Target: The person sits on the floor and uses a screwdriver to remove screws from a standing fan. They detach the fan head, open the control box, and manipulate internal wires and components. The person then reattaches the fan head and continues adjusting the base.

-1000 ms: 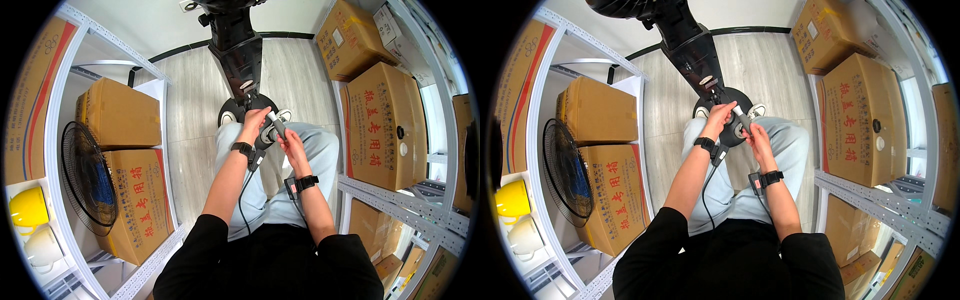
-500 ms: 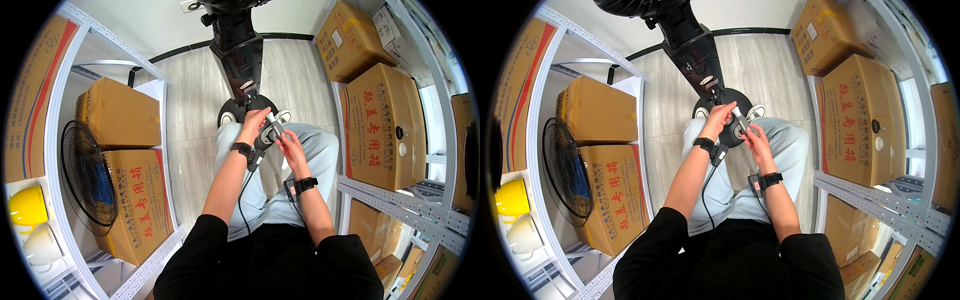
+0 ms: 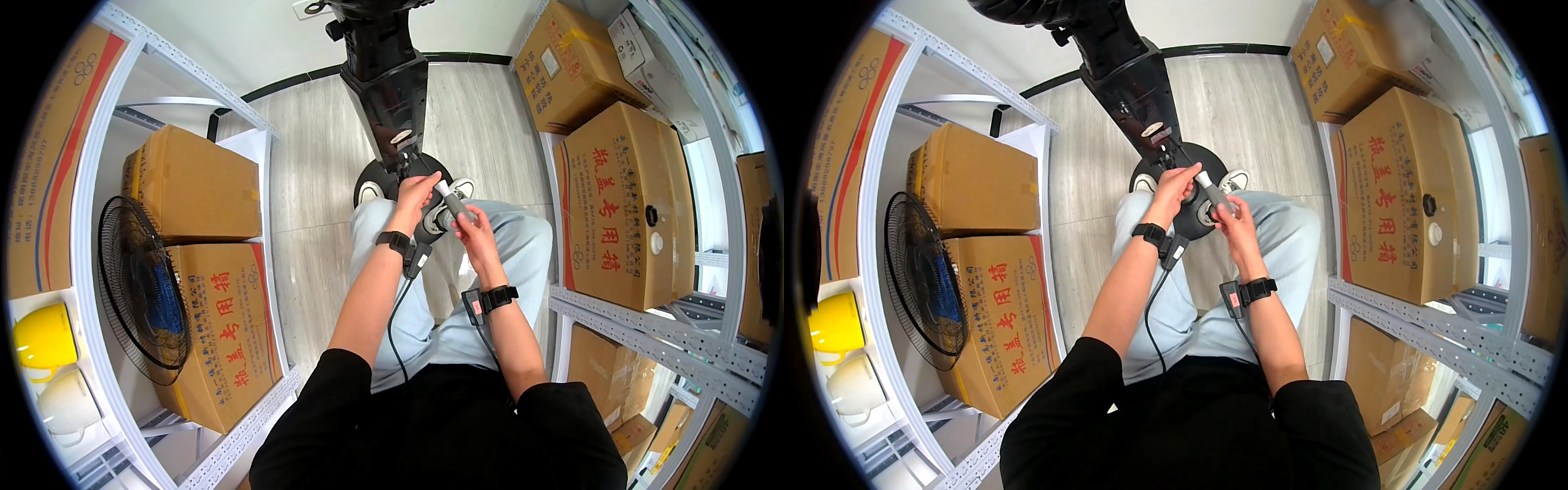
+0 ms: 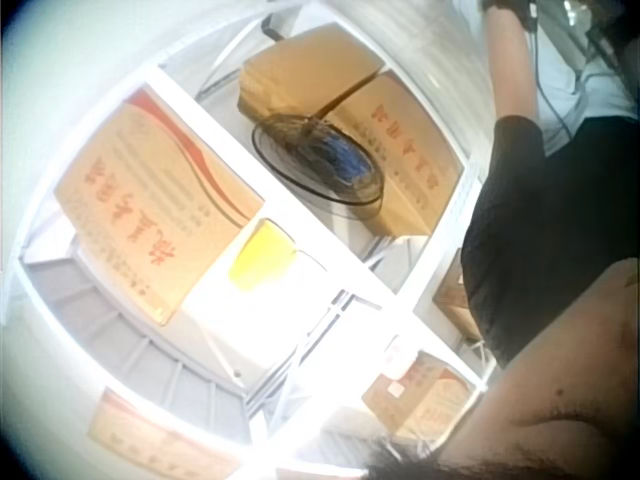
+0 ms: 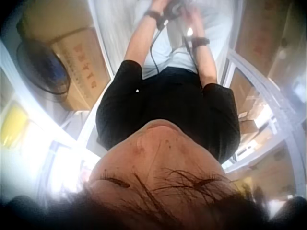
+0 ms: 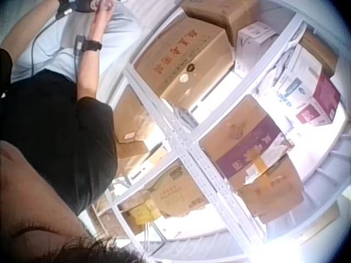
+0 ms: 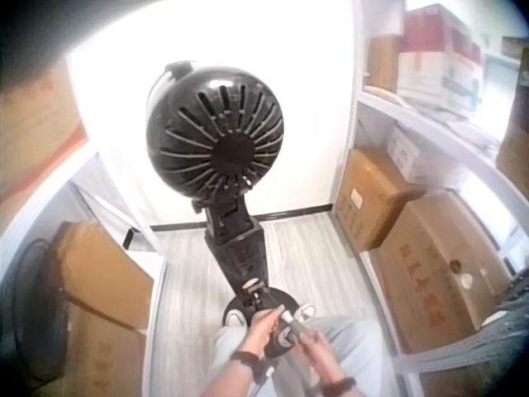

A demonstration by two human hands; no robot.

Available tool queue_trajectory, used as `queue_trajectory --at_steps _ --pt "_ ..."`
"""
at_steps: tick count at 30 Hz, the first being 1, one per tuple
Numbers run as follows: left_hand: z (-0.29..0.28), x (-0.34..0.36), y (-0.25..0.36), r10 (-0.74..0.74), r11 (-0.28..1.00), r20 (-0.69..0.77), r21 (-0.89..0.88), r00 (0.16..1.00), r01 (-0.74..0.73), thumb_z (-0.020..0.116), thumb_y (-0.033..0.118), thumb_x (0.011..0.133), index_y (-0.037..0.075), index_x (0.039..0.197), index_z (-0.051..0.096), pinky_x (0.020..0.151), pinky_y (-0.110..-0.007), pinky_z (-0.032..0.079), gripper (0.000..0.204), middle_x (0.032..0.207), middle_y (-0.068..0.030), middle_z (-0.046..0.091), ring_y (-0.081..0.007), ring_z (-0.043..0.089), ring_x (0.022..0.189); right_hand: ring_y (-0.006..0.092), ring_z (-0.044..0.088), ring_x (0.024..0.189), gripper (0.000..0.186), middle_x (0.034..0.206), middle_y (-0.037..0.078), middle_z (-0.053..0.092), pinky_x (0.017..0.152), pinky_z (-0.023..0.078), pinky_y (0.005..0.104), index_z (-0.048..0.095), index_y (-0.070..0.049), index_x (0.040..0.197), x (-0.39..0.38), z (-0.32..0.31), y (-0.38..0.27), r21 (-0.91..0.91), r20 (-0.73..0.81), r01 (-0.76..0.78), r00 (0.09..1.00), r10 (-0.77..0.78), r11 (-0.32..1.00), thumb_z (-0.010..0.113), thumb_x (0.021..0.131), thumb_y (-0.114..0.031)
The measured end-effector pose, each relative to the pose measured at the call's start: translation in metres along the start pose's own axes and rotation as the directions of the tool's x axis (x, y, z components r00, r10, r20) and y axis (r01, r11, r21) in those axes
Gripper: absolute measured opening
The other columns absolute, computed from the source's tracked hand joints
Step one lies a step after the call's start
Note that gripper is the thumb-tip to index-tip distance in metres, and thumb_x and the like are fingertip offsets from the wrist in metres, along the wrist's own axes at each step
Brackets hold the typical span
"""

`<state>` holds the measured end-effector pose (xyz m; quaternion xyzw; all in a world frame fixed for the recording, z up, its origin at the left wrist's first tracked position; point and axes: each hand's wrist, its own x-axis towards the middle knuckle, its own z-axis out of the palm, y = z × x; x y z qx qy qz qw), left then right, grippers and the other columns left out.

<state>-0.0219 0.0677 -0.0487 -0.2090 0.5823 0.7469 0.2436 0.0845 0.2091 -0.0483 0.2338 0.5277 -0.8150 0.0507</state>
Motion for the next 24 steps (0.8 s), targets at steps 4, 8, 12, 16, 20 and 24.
queue_trajectory --at_steps 4,8,12,16,20,24 --pt "0.001 0.001 -0.002 0.034 0.999 -0.002 -0.026 0.999 -0.034 0.067 0.022 0.087 0.006 0.086 0.068 0.047 -0.018 0.032 0.017 0.064 0.0059 0.050 -0.0034 0.043 0.055 0.0119 0.063 0.073 0.040 0.091 0.006 0.066 0.062 0.050 0.0207 0.049 -0.005 0.119 -0.002 0.006 0.004 -0.118 -0.014 0.115 0.993 -0.117 0.986 0.047 0.098 -0.039" --pt "-0.005 0.004 -0.003 0.028 0.995 0.054 -0.099 0.998 -0.022 0.065 0.022 0.088 0.004 0.089 0.069 0.047 -0.019 0.033 0.018 0.064 0.0057 0.050 -0.0037 0.042 0.054 0.0123 0.066 0.075 0.050 0.099 0.012 0.067 0.060 0.052 0.0219 0.051 -0.004 0.117 0.004 -0.003 -0.008 0.122 0.164 -0.320 0.940 0.299 0.940 0.042 0.098 -0.049" --pt "-0.004 0.003 0.000 -0.010 0.994 0.052 -0.107 0.999 0.015 0.065 0.023 0.088 0.004 0.089 0.069 0.046 -0.019 0.032 0.020 0.064 0.0053 0.049 -0.0039 0.041 0.053 0.0117 0.063 0.071 0.033 0.093 0.008 0.065 0.062 0.051 0.0213 0.053 -0.007 0.112 0.012 -0.007 -0.003 0.052 0.135 -0.269 0.956 0.260 0.962 0.048 0.098 -0.037" --pt "0.003 -0.003 0.003 0.034 0.998 -0.026 0.050 0.999 -0.033 0.065 0.024 0.088 0.004 0.089 0.069 0.046 -0.019 0.030 0.020 0.064 0.0054 0.048 -0.0041 0.040 0.053 0.0100 0.060 0.073 0.028 0.091 0.003 0.061 0.068 0.050 0.0207 0.052 -0.010 0.114 0.004 0.000 0.000 -0.026 0.048 -0.044 0.998 0.046 0.999 0.058 0.095 -0.029" --pt "-0.003 0.006 -0.006 0.119 0.993 0.006 -0.003 0.993 -0.119 0.067 0.026 0.086 0.005 0.087 0.069 0.045 -0.021 0.028 0.021 0.061 0.0053 0.048 -0.0043 0.038 0.051 0.0124 0.062 0.074 0.029 0.098 0.007 0.061 0.069 0.052 0.0223 0.051 -0.007 0.115 0.000 0.012 -0.004 0.023 0.005 -0.017 1.000 0.017 1.000 0.054 0.096 -0.030" --pt "-0.004 0.010 -0.009 0.064 0.981 0.083 -0.187 0.995 -0.047 0.068 0.027 0.086 0.006 0.086 0.070 0.044 -0.022 0.026 0.022 0.059 0.0061 0.045 -0.0047 0.034 0.048 0.0142 0.064 0.076 0.034 0.102 0.010 0.062 0.069 0.055 0.0249 0.050 -0.005 0.118 0.001 0.009 -0.012 0.132 0.152 -0.197 0.973 0.176 0.972 0.047 0.099 -0.033"
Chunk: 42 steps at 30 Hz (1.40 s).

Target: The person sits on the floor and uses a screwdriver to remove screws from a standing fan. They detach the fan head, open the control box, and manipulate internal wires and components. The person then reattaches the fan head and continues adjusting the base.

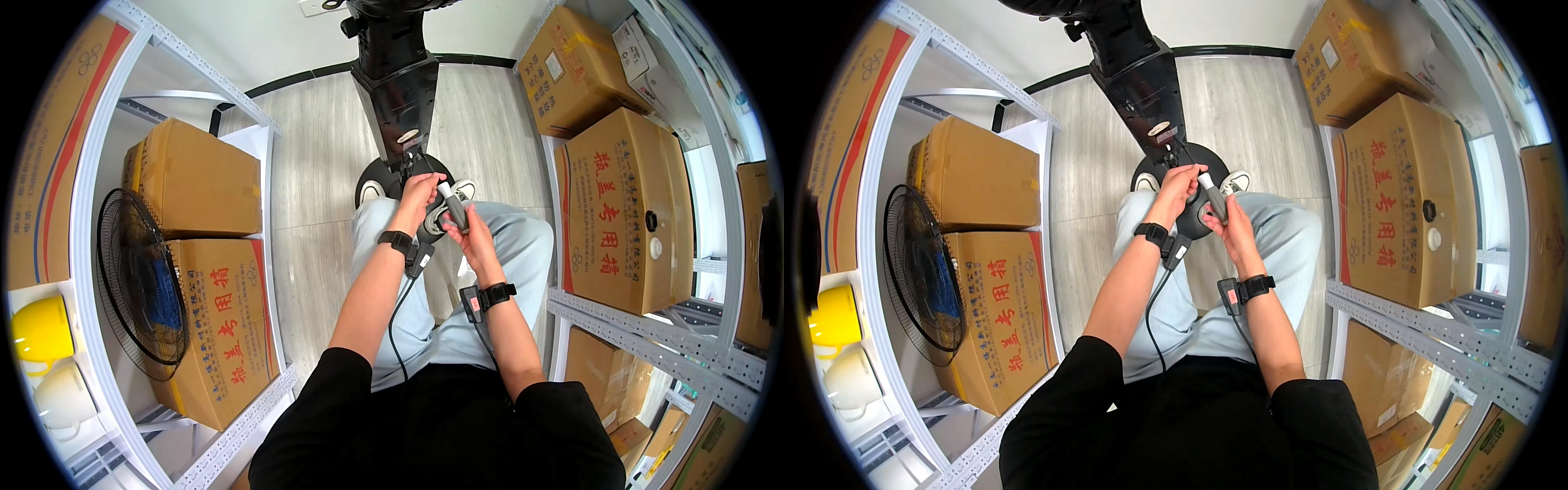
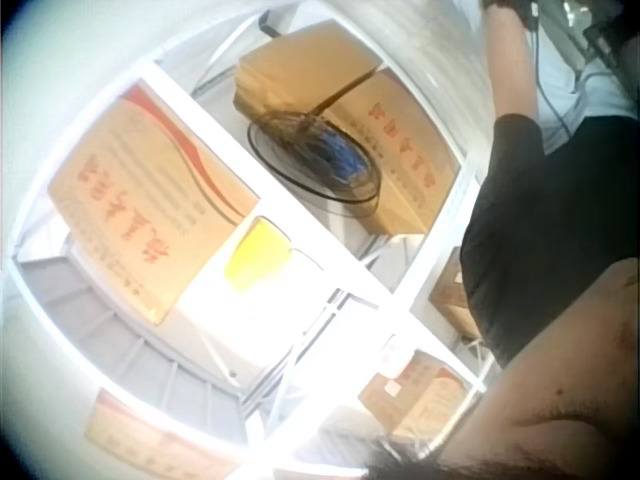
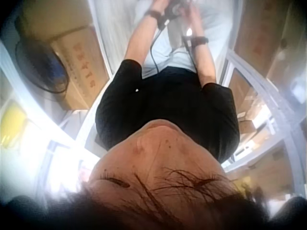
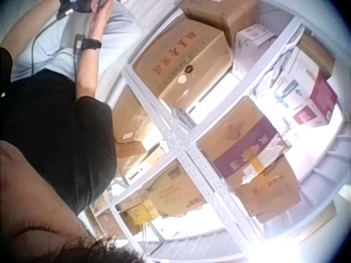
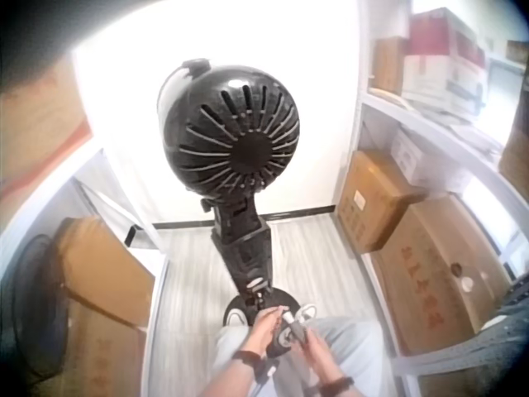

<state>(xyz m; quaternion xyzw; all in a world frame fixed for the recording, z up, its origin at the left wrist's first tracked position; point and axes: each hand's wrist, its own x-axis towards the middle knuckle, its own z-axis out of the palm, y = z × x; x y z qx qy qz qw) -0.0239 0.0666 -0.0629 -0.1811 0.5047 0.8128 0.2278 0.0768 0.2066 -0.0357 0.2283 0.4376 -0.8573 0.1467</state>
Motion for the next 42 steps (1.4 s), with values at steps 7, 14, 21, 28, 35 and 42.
queue_trajectory --at_steps 7,14,21,28,35,42 --pt "0.010 -0.009 0.010 -0.013 0.974 -0.106 0.225 0.994 0.037 0.060 0.025 0.092 0.004 0.093 0.068 0.046 -0.021 0.028 0.022 0.061 0.0060 0.044 -0.0041 0.038 0.054 0.0147 0.065 0.078 0.037 0.099 0.011 0.063 0.069 0.056 0.0255 0.049 -0.004 0.122 0.004 0.001 0.003 -0.160 -0.066 0.076 0.994 -0.087 0.984 0.044 0.100 -0.033" --pt "0.001 -0.001 -0.001 0.005 0.999 -0.027 0.041 1.000 -0.004 0.064 0.031 0.090 0.006 0.083 0.067 0.044 -0.022 0.024 0.026 0.056 0.0075 0.039 -0.0043 0.033 0.049 0.0127 0.064 0.077 0.038 0.095 0.009 0.065 0.068 0.055 0.0228 0.053 -0.002 0.118 0.000 0.000 -0.005 0.092 0.008 -0.041 0.999 0.040 0.995 0.044 0.100 -0.036" --pt "0.005 -0.003 -0.001 0.071 0.963 -0.106 0.267 0.992 -0.040 0.058 0.028 0.093 0.005 0.089 0.068 0.043 -0.022 0.024 0.025 0.055 0.0090 0.037 -0.0045 0.030 0.047 0.0130 0.065 0.077 0.040 0.096 0.010 0.065 0.068 0.055 0.0233 0.053 0.000 0.116 0.006 0.000 -0.001 -0.018 -0.009 0.047 0.999 -0.047 0.999 0.041 0.101 -0.035" --pt "0.008 -0.006 0.002 0.021 0.996 -0.052 0.092 0.998 -0.017 0.064 0.031 0.090 0.006 0.079 0.065 0.043 -0.022 0.024 0.027 0.056 0.0082 0.039 -0.0034 0.032 0.048 0.0140 0.065 0.080 0.040 0.101 0.011 0.066 0.069 0.056 0.0239 0.052 -0.001 0.119 0.005 -0.006 -0.001 0.126 0.016 -0.040 0.999 0.038 0.991 0.041 0.101 -0.035" --pt "0.006 -0.007 0.004 0.071 0.969 -0.114 0.242 0.991 -0.042 0.063 0.026 0.090 0.006 0.084 0.066 0.046 -0.022 0.026 0.022 0.060 0.0069 0.042 -0.0040 0.036 0.052 0.0150 0.066 0.082 0.043 0.104 0.013 0.065 0.070 0.056 0.0238 0.051 0.001 0.121 0.004 0.001 0.003 0.035 0.001 0.027 1.000 -0.027 0.999 0.041 0.101 -0.036" --pt "0.006 -0.002 0.003 -0.013 1.000 -0.027 -0.004 1.000 0.013 0.066 0.025 0.087 0.005 0.078 0.065 0.044 -0.023 0.024 0.022 0.058 0.0070 0.042 -0.0050 0.032 0.049 0.0157 0.066 0.083 0.042 0.104 0.013 0.065 0.070 0.056 0.0238 0.051 0.000 0.121 0.003 -0.003 -0.004 0.159 0.019 -0.023 1.000 0.021 0.987 0.043 0.100 -0.036"
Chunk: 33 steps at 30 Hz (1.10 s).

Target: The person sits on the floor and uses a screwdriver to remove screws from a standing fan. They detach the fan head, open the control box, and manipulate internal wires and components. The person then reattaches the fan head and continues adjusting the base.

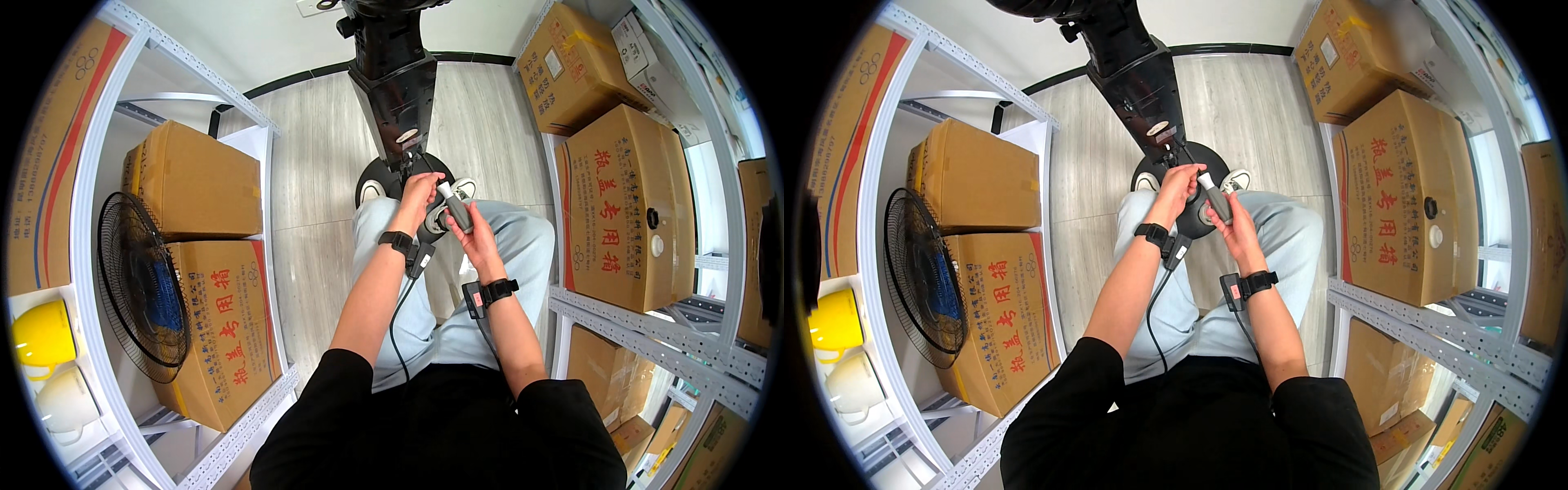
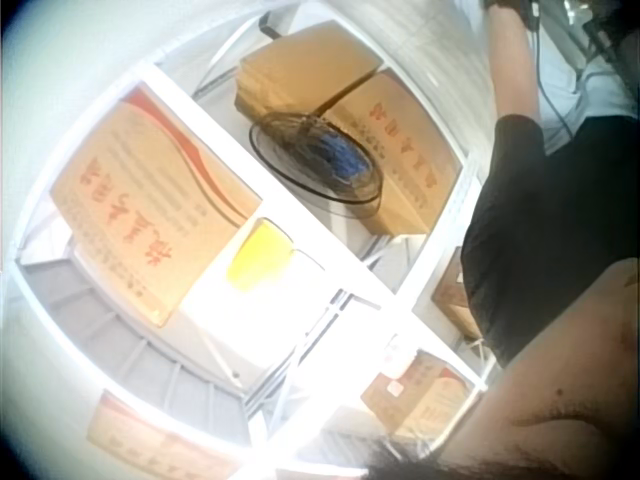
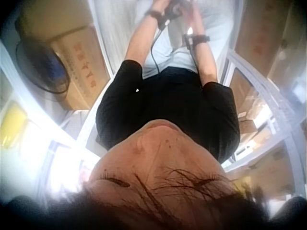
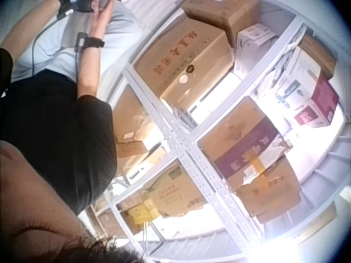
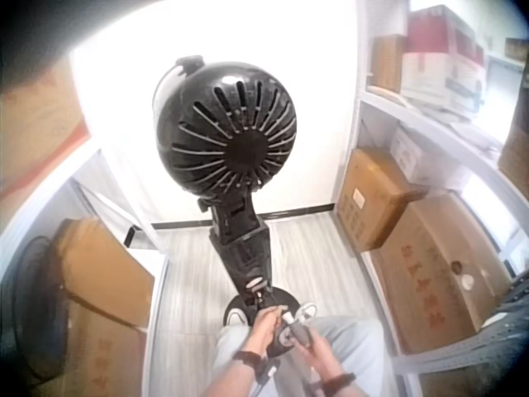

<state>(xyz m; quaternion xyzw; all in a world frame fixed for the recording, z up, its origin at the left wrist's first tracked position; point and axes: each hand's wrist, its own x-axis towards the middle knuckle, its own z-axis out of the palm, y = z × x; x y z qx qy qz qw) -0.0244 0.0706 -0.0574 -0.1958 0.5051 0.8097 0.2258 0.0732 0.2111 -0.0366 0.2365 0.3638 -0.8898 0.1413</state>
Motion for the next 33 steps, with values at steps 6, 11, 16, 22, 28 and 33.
queue_trajectory --at_steps 6,11,16,22,28,33 --pt "0.000 0.000 -0.005 0.091 0.973 -0.092 0.220 0.992 -0.069 0.063 0.026 0.089 0.004 0.086 0.066 0.045 -0.022 0.025 0.022 0.059 0.0075 0.041 -0.0040 0.032 0.049 0.0166 0.066 0.084 0.041 0.104 0.014 0.065 0.072 0.056 0.0237 0.051 0.001 0.120 -0.003 0.008 0.000 -0.095 -0.012 0.048 0.999 -0.049 0.994 0.044 0.100 -0.035" --pt "-0.004 0.000 -0.002 0.030 0.998 0.015 -0.061 0.999 -0.029 0.066 0.029 0.088 0.005 0.083 0.064 0.045 -0.023 0.025 0.024 0.058 0.0076 0.040 -0.0040 0.031 0.049 0.0162 0.066 0.085 0.039 0.103 0.013 0.065 0.072 0.056 0.0237 0.054 -0.001 0.118 0.001 0.002 0.001 0.018 0.031 -0.042 0.999 0.041 0.999 0.046 0.100 -0.034" --pt "0.006 -0.008 0.007 -0.022 0.994 -0.058 0.101 0.998 0.028 0.063 0.024 0.089 0.005 0.083 0.065 0.046 -0.022 0.025 0.020 0.059 0.0073 0.040 -0.0040 0.031 0.050 0.0183 0.066 0.089 0.041 0.106 0.014 0.065 0.075 0.056 0.0240 0.053 0.003 0.118 0.003 -0.003 0.001 -0.054 0.021 0.010 1.000 -0.009 0.998 0.046 0.100 -0.033" --pt "-0.010 0.002 -0.003 0.036 0.999 0.027 0.016 0.999 -0.037 0.066 0.029 0.088 0.006 0.084 0.065 0.046 -0.021 0.026 0.024 0.060 0.0070 0.041 -0.0041 0.033 0.051 0.0152 0.066 0.085 0.036 0.105 0.011 0.065 0.070 0.056 0.0233 0.055 -0.001 0.118 -0.001 0.008 0.001 -0.046 0.000 0.011 1.000 -0.011 0.999 0.047 0.099 -0.031" --pt "0.001 -0.006 0.007 -0.057 0.995 -0.023 0.082 0.998 0.059 0.058 0.023 0.094 0.004 0.092 0.065 0.049 -0.019 0.029 0.021 0.063 0.0066 0.043 -0.0038 0.037 0.056 0.0170 0.066 0.089 0.037 0.107 0.012 0.065 0.073 0.056 0.0241 0.056 0.000 0.117 0.005 0.001 -0.001 -0.099 -0.008 0.045 0.999 -0.046 0.994 0.047 0.099 -0.031" --pt "-0.007 -0.001 0.001 0.005 0.998 -0.017 0.060 1.000 -0.004 0.056 0.021 0.093 0.004 0.092 0.067 0.048 -0.020 0.028 0.019 0.062 0.0068 0.042 -0.0037 0.037 0.055 0.0135 0.066 0.084 0.034 0.102 0.010 0.066 0.068 0.054 0.0209 0.057 -0.001 0.115 0.004 0.007 0.000 -0.149 -0.001 -0.016 1.000 0.016 0.989 0.047 0.099 -0.030"
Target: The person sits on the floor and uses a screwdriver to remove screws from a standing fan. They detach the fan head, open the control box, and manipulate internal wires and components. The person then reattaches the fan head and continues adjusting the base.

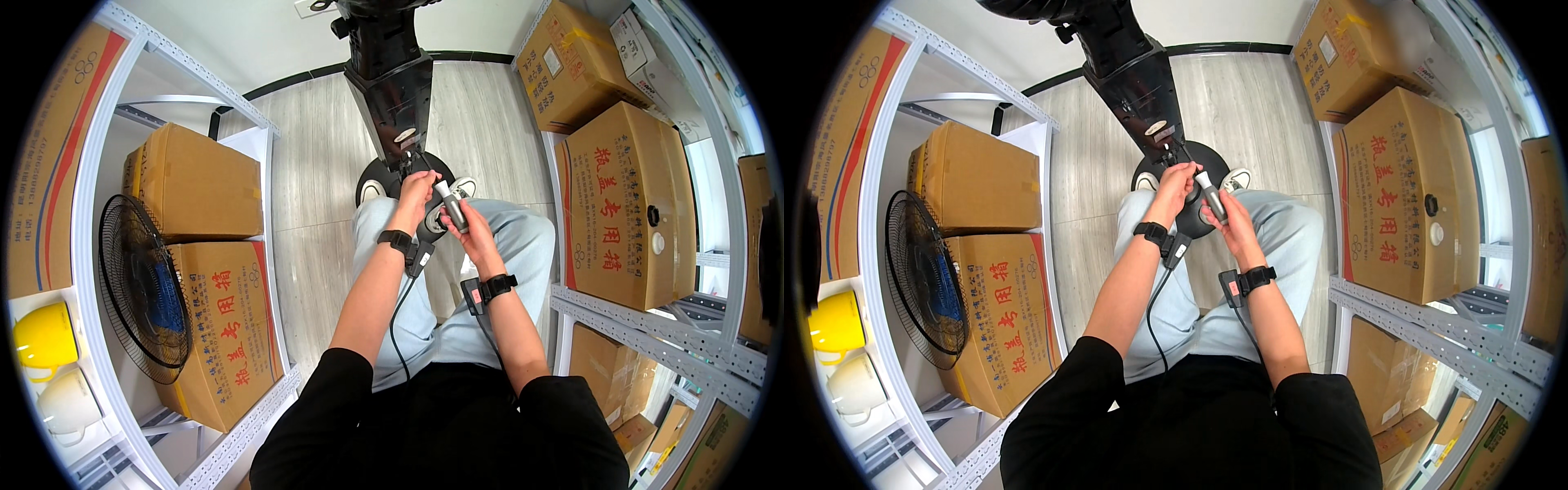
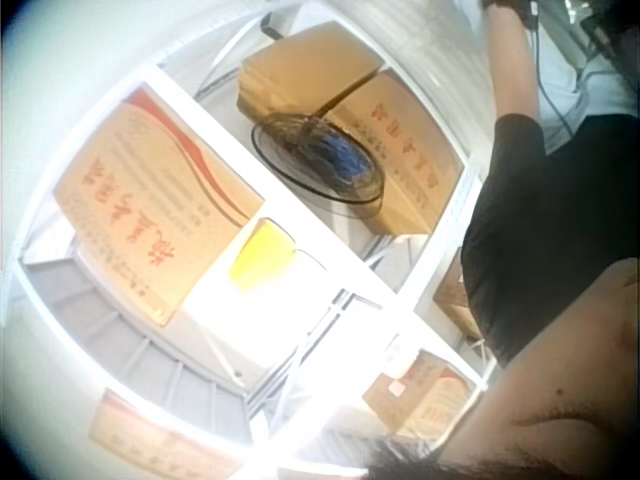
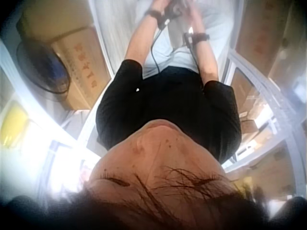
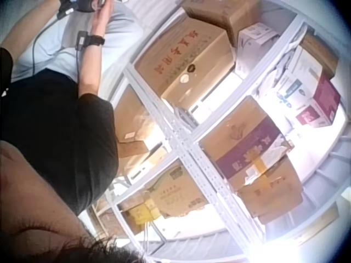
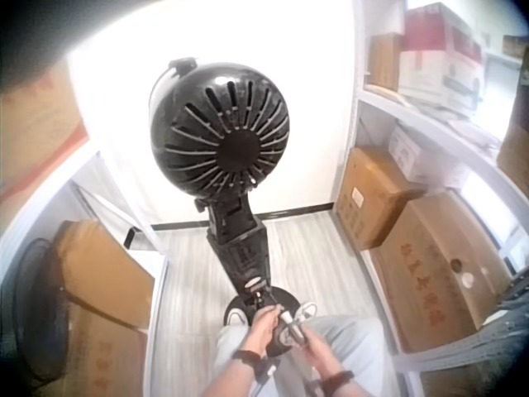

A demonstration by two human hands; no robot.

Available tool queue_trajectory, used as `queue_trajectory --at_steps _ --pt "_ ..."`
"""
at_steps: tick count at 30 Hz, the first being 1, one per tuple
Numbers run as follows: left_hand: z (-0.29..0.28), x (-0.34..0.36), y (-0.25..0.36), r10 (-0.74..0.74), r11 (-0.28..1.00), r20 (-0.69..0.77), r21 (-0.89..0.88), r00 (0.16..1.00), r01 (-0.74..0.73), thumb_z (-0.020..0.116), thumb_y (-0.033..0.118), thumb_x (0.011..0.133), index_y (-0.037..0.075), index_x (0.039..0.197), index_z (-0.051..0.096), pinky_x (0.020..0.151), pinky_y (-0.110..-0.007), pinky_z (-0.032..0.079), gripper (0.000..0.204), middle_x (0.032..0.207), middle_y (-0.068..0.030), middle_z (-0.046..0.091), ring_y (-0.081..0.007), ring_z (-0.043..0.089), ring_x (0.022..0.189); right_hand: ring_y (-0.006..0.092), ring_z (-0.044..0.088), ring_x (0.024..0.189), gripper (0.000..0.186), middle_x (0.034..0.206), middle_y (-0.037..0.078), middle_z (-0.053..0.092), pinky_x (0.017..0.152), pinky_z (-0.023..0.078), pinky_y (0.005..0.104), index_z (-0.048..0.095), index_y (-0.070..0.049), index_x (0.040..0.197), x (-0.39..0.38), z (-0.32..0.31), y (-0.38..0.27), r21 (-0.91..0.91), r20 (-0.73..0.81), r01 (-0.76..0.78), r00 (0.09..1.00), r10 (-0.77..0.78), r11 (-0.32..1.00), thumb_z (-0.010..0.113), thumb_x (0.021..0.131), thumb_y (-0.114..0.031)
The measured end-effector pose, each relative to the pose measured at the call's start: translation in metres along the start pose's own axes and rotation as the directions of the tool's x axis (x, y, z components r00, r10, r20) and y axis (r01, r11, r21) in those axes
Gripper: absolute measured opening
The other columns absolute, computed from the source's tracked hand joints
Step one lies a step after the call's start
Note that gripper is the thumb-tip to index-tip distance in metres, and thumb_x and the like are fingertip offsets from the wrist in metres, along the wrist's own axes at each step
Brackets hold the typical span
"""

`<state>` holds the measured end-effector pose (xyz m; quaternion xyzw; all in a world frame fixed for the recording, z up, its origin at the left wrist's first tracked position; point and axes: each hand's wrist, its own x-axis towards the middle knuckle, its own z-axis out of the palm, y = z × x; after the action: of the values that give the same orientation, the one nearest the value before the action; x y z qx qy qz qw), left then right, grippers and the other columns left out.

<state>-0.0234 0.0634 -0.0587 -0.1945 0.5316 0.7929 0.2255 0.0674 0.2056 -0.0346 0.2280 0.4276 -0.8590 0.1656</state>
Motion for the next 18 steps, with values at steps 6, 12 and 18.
queue_trajectory --at_steps 6,12,18 --pt "-0.004 0.005 0.002 -0.102 0.983 0.044 -0.148 0.994 0.108 0.056 0.013 0.090 0.003 0.097 0.065 0.049 -0.021 0.034 0.016 0.064 0.0050 0.047 -0.0057 0.043 0.056 0.0071 0.062 0.075 0.032 0.096 0.004 0.068 0.057 0.044 0.0179 0.057 -0.005 0.119 0.003 -0.006 -0.001 -0.153 -0.017 0.057 0.998 -0.061 0.987 0.049 0.098 -0.029" --pt "-0.014 0.008 0.002 -0.019 0.968 -0.046 -0.252 0.999 0.007 0.054 0.010 0.089 -0.001 0.106 0.060 0.065 -0.026 0.047 0.021 0.085 -0.0068 0.059 -0.0159 0.057 0.073 0.0057 0.060 0.076 0.031 0.097 0.002 0.067 0.059 0.041 0.0190 0.057 -0.007 0.121 -0.032 -0.012 0.004 -0.267 -0.092 0.106 0.987 -0.135 0.958 0.051 0.097 -0.027" --pt "-0.011 0.008 0.001 0.007 0.950 -0.011 -0.311 1.000 -0.010 0.055 0.011 0.091 -0.001 0.102 0.060 0.073 -0.029 0.051 0.017 0.089 -0.0092 0.061 -0.0204 0.060 0.081 0.0048 0.059 0.075 0.032 0.096 0.001 0.067 0.059 0.040 0.0191 0.057 -0.007 0.121 -0.047 -0.013 0.004 -0.270 -0.104 0.109 0.984 -0.142 0.957 0.051 0.098 -0.027"
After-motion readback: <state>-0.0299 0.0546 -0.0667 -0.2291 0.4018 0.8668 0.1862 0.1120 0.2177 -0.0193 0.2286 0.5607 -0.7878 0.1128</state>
